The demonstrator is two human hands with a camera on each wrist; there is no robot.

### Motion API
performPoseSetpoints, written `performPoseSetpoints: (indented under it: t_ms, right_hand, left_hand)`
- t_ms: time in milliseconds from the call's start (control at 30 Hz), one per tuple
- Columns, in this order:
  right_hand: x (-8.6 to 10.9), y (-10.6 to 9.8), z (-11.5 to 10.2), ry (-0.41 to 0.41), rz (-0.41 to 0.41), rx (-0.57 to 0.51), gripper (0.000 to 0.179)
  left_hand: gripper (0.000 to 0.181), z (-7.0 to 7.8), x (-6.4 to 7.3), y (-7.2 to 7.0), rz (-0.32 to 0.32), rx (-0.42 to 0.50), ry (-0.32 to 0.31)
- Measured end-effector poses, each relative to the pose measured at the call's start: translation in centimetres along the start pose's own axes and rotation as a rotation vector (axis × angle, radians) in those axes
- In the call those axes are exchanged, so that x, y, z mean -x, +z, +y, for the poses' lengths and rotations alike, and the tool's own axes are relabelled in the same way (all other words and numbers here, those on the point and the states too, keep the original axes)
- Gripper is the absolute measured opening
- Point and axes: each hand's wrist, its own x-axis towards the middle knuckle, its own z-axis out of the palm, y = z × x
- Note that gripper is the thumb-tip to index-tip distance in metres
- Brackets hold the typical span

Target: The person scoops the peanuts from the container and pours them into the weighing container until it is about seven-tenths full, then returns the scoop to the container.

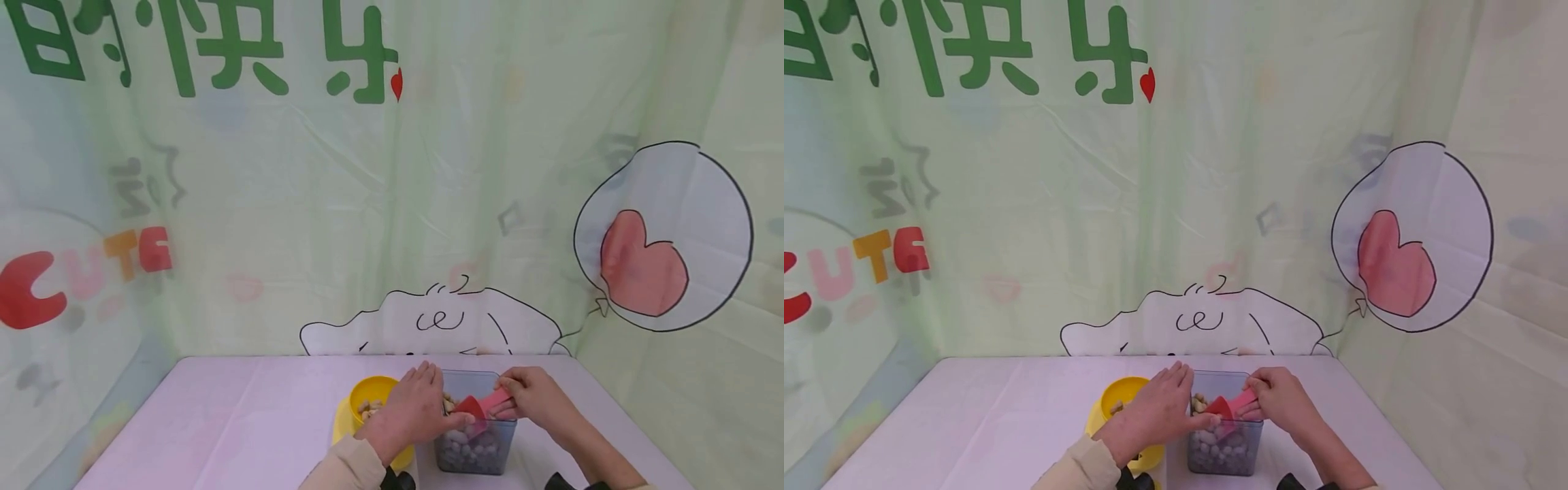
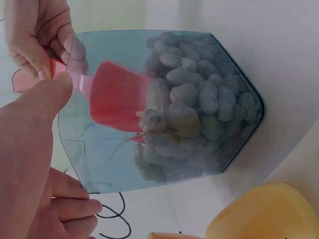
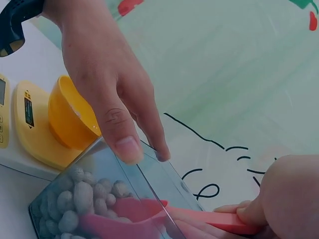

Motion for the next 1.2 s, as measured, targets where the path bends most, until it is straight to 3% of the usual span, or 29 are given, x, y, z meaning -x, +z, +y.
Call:
performPoseSetpoints:
  t_ms: [167,433,667,900,1200]
  right_hand:
    - [-0.3,-0.1,0.3,0.013,-0.011,-0.056,0.026]
    - [0.1,0.6,-0.1,-0.097,0.029,0.161,0.023]
    - [-0.1,0.3,0.1,-0.015,0.016,0.0,0.026]
    - [0.1,-0.3,1.0,-0.005,-0.026,-0.184,0.031]
    - [0.2,0.2,0.7,-0.027,-0.092,-0.246,0.029]
  left_hand:
    - [0.099,0.0,-0.1,0.1,-0.004,-0.015,-0.006]
    - [0.098,0.3,-0.1,0.1,-0.01,-0.02,-0.001]
    - [0.098,0.3,-0.2,0.1,-0.011,-0.017,-0.011]
    - [0.097,0.3,-0.3,0.1,-0.02,0.012,-0.006]
    - [0.095,0.1,-0.3,0.0,-0.026,0.008,-0.011]
